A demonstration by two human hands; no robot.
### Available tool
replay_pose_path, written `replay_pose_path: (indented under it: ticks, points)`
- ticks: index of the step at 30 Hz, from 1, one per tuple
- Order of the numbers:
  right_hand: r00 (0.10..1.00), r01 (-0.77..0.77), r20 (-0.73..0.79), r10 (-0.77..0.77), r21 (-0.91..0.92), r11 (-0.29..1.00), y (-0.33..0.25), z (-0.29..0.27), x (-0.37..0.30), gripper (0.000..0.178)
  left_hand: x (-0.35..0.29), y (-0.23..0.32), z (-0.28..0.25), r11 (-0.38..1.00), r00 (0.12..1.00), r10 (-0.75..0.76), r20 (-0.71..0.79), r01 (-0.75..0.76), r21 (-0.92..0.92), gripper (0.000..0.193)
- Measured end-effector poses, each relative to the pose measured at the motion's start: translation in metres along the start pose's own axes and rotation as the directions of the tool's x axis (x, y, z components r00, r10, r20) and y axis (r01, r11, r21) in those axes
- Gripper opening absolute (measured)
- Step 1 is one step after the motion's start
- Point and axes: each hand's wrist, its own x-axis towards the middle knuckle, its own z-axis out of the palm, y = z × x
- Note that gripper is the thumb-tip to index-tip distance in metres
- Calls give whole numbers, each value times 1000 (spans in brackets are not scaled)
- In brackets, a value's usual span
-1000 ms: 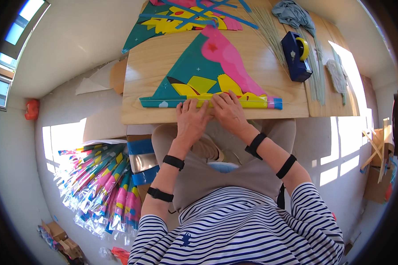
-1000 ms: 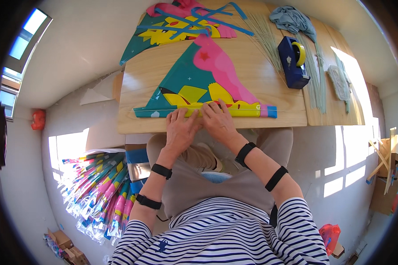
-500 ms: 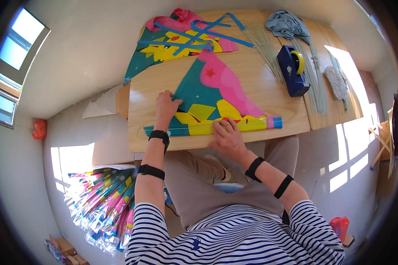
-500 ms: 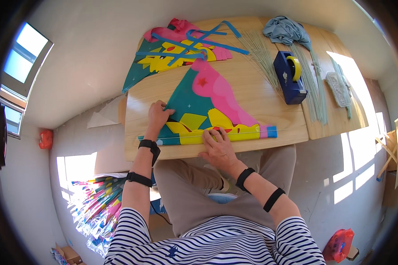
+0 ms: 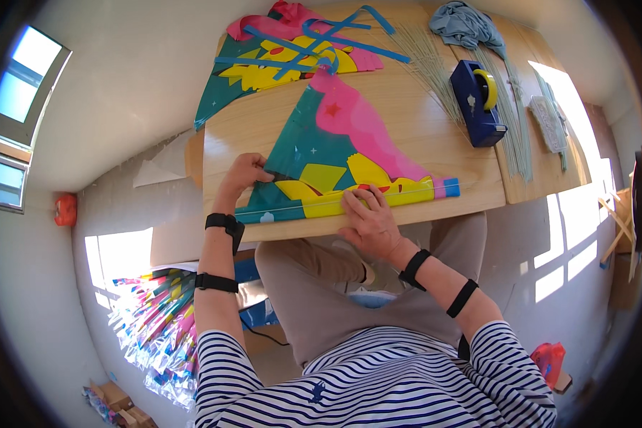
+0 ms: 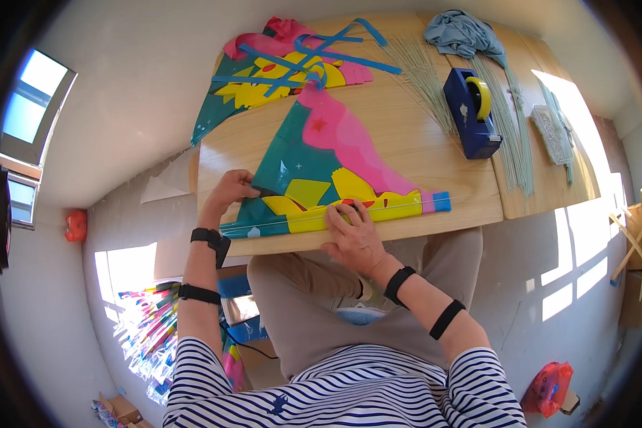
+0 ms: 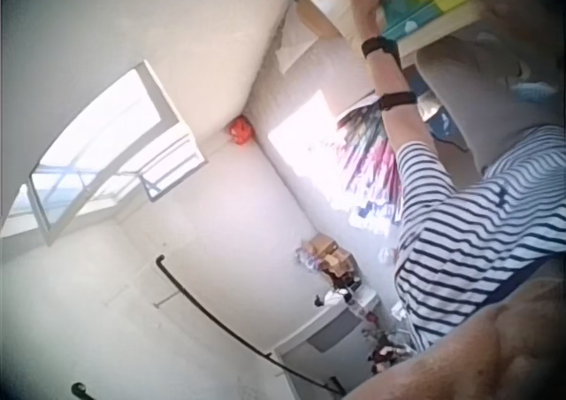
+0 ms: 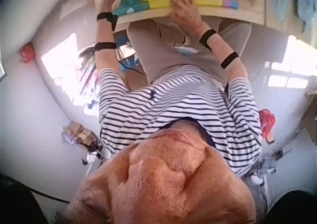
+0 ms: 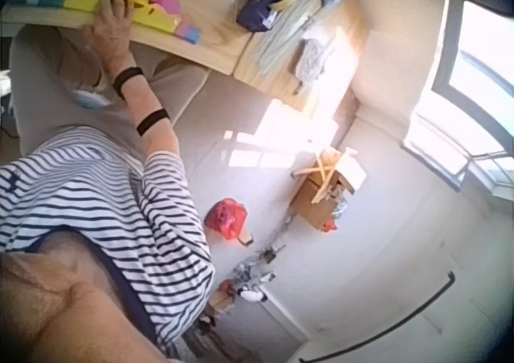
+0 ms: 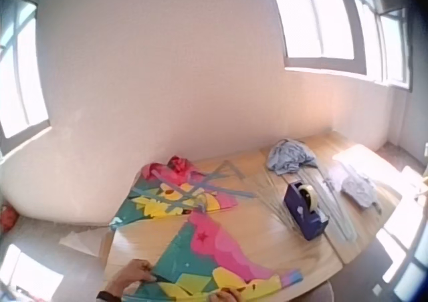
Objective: Assembling and taping colorful triangular kite pieces on a wooden table.
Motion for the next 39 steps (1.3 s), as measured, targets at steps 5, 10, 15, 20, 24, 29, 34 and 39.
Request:
replay_pose_path:
  ticks: [5, 10, 15, 20, 24, 29, 34, 39]
  points:
    - [1000, -1, -24, 1, -7, 1000, -1, 2, 0, 63, -13, -34, -11, 994, 992, 104, 76, -105, 11, 24]
    - [1000, 11, -6, -11, -18, 1000, 0, -1, 0, 63, -24, -45, 7, 970, 961, 223, -164, -202, 133, 22]
    - [1000, 3, -15, -3, -19, 1000, -1, -2, 0, 63, -42, -37, 36, 898, 863, 349, -365, -196, 394, 20]
    - [999, 27, -26, -27, -19, 999, 1, 2, 1, 64, -61, -51, 63, 677, 625, 671, -400, -295, 675, 16]
    - [1000, 3, -12, -3, -11, 1000, -2, 0, 0, 65, -66, -58, 70, 573, 520, 768, -373, -300, 762, 17]
    - [999, -24, 24, 24, -20, 1000, -4, -1, -1, 65, -64, -61, 72, 539, 486, 794, -366, -283, 794, 14]
    - [1000, 6, -15, -6, -30, 1000, -2, 5, -2, 66, -63, -60, 73, 504, 487, 802, -348, -237, 831, 13]
    - [1000, 1, -2, -1, -57, 998, -3, 7, -2, 68, -65, -59, 72, 465, 472, 824, -314, -245, 851, 12]
